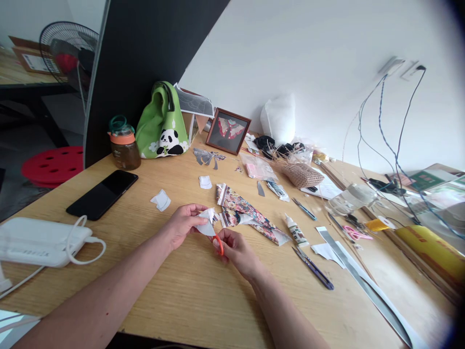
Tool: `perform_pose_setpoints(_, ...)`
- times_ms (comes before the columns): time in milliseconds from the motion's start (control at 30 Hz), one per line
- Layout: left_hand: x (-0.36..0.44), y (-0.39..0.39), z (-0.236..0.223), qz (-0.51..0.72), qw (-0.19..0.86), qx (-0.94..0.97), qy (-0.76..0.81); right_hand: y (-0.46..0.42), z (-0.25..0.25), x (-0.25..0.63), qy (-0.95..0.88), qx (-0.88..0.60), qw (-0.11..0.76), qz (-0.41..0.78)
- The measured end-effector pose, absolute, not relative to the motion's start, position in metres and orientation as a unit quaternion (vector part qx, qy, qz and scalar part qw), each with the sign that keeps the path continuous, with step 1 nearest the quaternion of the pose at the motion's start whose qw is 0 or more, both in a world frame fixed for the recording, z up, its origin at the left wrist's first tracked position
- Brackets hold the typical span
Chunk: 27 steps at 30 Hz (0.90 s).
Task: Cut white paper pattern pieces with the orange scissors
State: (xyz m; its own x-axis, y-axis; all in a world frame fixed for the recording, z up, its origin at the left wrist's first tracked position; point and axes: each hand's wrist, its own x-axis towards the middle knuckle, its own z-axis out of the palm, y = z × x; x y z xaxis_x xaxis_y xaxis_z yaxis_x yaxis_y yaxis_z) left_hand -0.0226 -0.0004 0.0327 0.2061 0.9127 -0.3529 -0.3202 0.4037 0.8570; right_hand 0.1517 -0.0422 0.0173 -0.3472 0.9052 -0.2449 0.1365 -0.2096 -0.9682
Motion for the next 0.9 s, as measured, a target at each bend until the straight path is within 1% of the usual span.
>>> perform_pose_setpoints(600, -0.0221, 0.0008, 0.0296, 0.434, 0.716, 0.322, 0.442, -0.0419, 0.0170, 0.1501, -0.542, -0.486, 0.319, 0.607)
perform_pose_setpoints(900, -0.0194, -0.0032, 0.0278, 0.466, 0.702, 0.353, 0.406, -0.0395, 0.0108, 0.1500, -0.559, -0.473, 0.342, 0.589)
